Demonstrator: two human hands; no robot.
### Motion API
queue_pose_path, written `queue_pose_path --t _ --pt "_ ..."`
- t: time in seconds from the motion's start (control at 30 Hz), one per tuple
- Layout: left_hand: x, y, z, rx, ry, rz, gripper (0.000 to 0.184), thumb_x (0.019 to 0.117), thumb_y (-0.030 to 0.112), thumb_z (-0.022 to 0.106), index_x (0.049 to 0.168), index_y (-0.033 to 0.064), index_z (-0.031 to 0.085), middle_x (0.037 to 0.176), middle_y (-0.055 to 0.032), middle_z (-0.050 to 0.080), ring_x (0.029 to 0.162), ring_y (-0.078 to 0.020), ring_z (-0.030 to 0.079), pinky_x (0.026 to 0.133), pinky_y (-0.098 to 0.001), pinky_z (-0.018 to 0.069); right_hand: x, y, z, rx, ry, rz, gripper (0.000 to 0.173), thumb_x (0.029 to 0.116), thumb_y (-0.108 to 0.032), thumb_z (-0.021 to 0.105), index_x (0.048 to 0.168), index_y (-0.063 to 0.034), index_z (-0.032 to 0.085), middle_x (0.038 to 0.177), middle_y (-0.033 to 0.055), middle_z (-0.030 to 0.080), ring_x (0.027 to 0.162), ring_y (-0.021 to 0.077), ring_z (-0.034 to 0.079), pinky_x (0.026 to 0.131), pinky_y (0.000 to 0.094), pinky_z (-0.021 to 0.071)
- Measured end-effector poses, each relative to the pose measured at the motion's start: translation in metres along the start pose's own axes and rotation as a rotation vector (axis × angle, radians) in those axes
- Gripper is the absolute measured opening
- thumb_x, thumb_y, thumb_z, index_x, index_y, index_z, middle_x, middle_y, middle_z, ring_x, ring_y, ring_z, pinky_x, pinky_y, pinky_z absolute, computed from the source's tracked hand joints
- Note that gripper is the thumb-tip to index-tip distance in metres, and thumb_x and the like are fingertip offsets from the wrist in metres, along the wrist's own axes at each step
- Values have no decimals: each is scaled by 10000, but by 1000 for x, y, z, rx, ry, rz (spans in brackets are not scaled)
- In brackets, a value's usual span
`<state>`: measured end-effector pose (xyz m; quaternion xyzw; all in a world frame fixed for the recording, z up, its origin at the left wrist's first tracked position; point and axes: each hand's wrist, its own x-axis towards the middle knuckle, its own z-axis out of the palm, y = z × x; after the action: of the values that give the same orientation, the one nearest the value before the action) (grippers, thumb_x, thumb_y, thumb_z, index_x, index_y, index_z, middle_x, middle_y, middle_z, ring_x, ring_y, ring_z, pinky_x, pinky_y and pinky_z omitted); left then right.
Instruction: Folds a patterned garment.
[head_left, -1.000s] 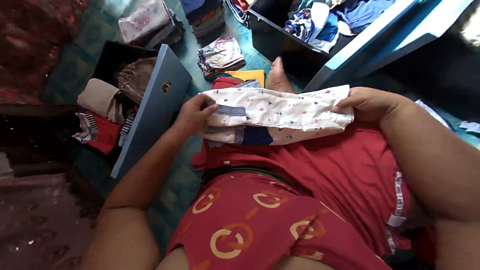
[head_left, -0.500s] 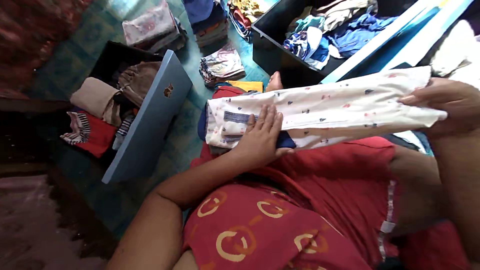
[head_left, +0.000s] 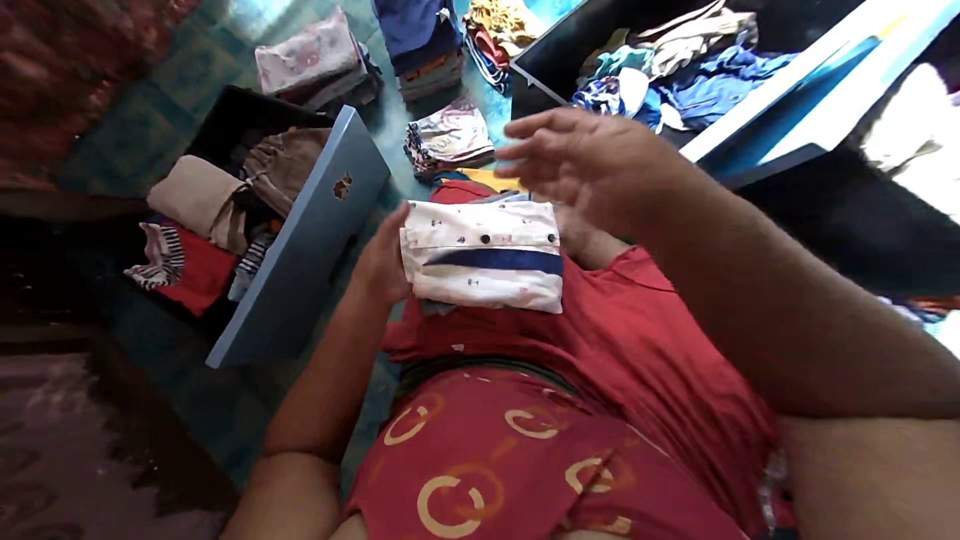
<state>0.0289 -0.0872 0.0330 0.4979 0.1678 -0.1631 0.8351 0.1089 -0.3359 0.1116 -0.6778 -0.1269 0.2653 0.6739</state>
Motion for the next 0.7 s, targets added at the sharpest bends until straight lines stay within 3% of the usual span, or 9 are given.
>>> queue_pose_path --t 0.07,0.13,0.2,0.3,0.4,0.47,0.53,0.6,0.7 --pt "2 -7 -7 49 25 35 311 1031 198 483 1312 78 538 1070 -84 714 943 -181 715 829 -393 615 2 12 -20 -33 146 -115 264 1065 -134 446 1281 -45 569 1167 46 700 1050 135 700 969 327 576" --pt "1 -9 -6 123 75 50 412 953 35 583 1352 58 486 1079 -105 697 916 -193 714 803 -394 620 -10 36 -41 -161 205 -188 230 995 -64 502 1210 -19 569 1092 38 686 985 119 697 932 345 592" --pt "0 -10 -5 198 88 80 551 901 9 620 1417 64 433 1129 -108 681 943 -194 709 808 -392 621 -33 65 -49 -333 183 -215 181 940 -84 592 1102 -12 629 1000 29 686 895 94 671 844 334 590" --pt "-1 -12 -6 291 45 171 802 783 -57 690 1489 73 332 1233 -130 641 1030 -214 696 853 -405 619 -57 101 -41 -557 97 -252 191 950 -134 649 1065 6 708 1033 111 691 882 156 667 792 360 588" --pt "-7 -11 -1 509 61 278 1101 742 0 799 1620 179 160 1403 -139 556 1154 -210 666 919 -407 614 -55 118 -32 -727 80 -278 255 948 -168 674 1137 -1 718 1117 159 679 1036 246 653 938 438 547" --pt "-13 -9 5 663 101 326 1166 752 56 837 1649 233 114 1421 -126 562 1157 -177 668 918 -382 612 -50 107 -26 -778 20 -183 269 944 -134 716 1148 41 711 1122 216 689 1109 339 639 1029 505 489" --pt "-16 -8 5 704 83 329 991 773 33 824 1602 173 299 1424 -113 572 1157 -172 666 932 -379 607 -42 120 -31 -793 -11 -266 213 910 -172 740 1029 5 725 998 168 694 1027 318 644 951 503 507" --pt "-18 -6 3 785 102 250 703 792 32 821 1437 100 549 1326 -116 633 1058 -169 686 878 -376 605 -35 125 -32 -748 -31 -313 145 898 -175 742 907 -31 727 903 114 682 956 272 640 886 475 513" --pt "-17 -4 3 839 107 199 459 807 31 812 1235 47 647 1093 -103 707 899 -156 710 783 -350 620 -27 118 -35 -630 -70 -337 129 937 -169 700 905 -47 730 887 73 678 908 184 640 863 410 535"
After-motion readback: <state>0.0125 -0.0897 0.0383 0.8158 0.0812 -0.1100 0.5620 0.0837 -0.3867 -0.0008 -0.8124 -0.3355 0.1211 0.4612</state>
